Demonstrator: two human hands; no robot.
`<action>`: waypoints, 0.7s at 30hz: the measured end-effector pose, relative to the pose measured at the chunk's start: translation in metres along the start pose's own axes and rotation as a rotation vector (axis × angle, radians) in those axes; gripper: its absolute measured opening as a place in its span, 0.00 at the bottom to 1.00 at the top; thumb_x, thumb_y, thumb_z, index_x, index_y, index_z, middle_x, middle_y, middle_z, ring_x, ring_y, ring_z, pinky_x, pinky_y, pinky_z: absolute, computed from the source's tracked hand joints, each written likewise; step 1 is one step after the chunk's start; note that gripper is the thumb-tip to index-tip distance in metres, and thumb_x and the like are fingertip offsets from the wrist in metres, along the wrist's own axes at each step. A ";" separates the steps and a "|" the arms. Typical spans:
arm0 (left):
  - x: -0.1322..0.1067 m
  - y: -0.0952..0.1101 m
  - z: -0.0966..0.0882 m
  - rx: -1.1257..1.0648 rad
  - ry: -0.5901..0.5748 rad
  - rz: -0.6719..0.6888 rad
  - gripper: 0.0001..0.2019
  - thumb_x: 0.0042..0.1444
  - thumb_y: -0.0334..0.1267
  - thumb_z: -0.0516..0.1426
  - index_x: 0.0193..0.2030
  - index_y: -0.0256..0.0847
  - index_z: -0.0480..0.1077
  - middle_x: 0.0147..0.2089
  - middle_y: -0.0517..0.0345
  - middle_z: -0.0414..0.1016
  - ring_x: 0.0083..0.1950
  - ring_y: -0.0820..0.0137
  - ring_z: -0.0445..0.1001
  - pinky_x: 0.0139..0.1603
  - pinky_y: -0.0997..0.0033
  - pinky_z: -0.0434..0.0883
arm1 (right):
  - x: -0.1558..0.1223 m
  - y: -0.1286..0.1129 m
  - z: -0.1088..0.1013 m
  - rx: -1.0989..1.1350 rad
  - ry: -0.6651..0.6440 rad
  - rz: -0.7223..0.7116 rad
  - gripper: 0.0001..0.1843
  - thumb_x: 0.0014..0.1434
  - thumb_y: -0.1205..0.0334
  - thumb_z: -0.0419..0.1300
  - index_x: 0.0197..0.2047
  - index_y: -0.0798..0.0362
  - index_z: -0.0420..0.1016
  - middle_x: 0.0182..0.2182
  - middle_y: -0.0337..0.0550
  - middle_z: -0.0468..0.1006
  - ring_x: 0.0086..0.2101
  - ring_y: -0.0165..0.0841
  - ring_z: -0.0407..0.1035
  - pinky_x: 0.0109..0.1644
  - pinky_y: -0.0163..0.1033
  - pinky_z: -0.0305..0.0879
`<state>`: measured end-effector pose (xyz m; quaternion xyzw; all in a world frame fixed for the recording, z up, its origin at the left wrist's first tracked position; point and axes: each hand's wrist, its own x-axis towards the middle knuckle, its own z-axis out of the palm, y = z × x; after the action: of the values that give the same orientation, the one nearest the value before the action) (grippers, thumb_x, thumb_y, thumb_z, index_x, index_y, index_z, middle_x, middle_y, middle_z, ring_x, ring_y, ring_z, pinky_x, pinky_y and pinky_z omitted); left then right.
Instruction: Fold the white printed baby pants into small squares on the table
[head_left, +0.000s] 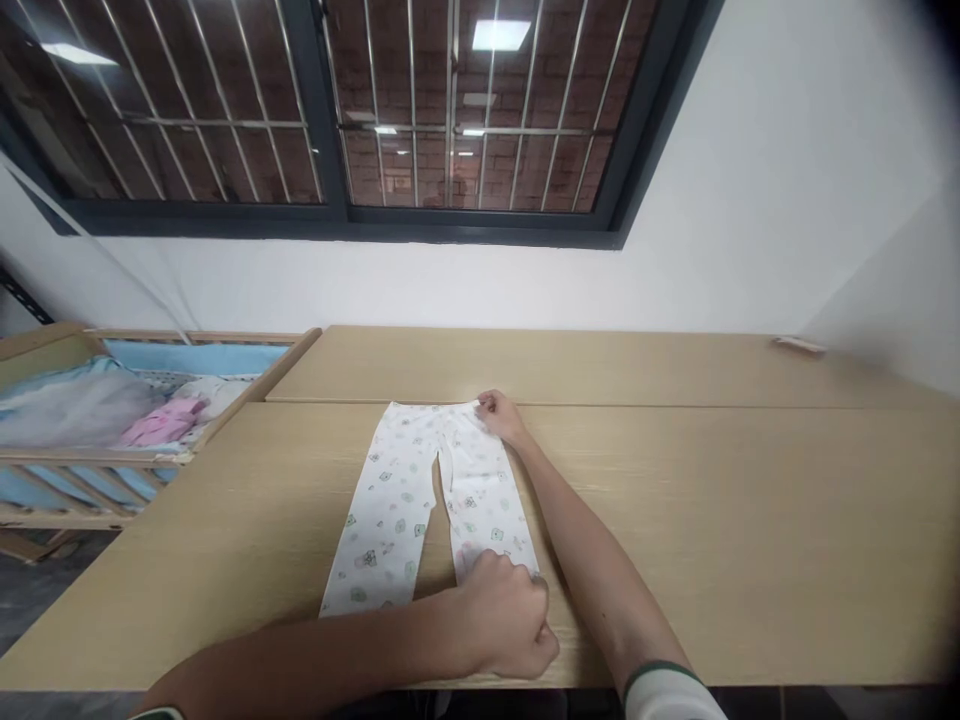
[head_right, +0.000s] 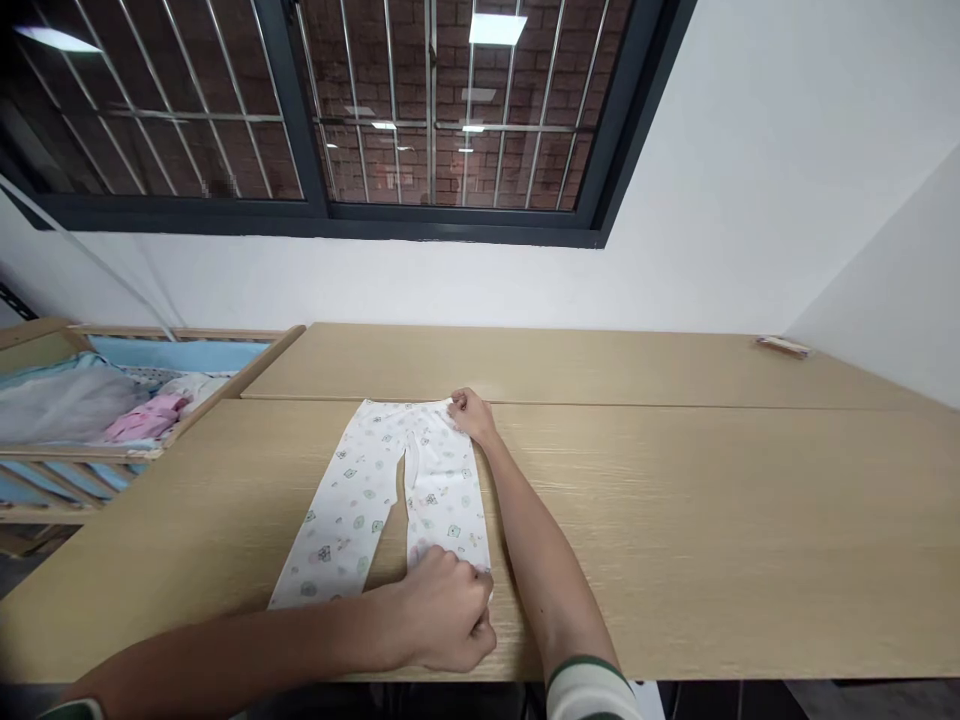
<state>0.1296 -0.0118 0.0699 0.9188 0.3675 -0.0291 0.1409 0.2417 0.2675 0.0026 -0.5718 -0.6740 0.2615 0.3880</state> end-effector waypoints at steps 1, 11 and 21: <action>-0.001 0.001 -0.003 0.008 0.001 -0.009 0.18 0.54 0.44 0.53 0.40 0.32 0.78 0.36 0.36 0.79 0.35 0.46 0.79 0.36 0.47 0.73 | 0.000 0.000 0.000 0.019 0.001 0.003 0.13 0.54 0.63 0.60 0.44 0.51 0.75 0.29 0.35 0.77 0.32 0.32 0.72 0.40 0.35 0.67; -0.042 -0.025 -0.025 -0.731 0.136 -0.134 0.11 0.56 0.35 0.52 0.23 0.39 0.68 0.30 0.53 0.80 0.28 0.69 0.74 0.28 0.70 0.64 | -0.003 -0.017 -0.005 0.259 0.030 0.030 0.15 0.49 0.57 0.62 0.40 0.54 0.72 0.25 0.35 0.73 0.27 0.31 0.69 0.31 0.36 0.68; -0.133 -0.058 0.001 -1.333 0.488 -0.327 0.24 0.61 0.57 0.56 0.32 0.36 0.78 0.32 0.50 0.81 0.31 0.68 0.75 0.36 0.70 0.73 | 0.011 -0.095 0.053 0.352 0.042 0.047 0.17 0.49 0.56 0.64 0.42 0.53 0.69 0.27 0.34 0.71 0.26 0.30 0.69 0.30 0.33 0.66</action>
<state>-0.0074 -0.0606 0.0761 0.5516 0.4607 0.3858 0.5785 0.1436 0.2628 0.0511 -0.5158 -0.5960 0.3725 0.4899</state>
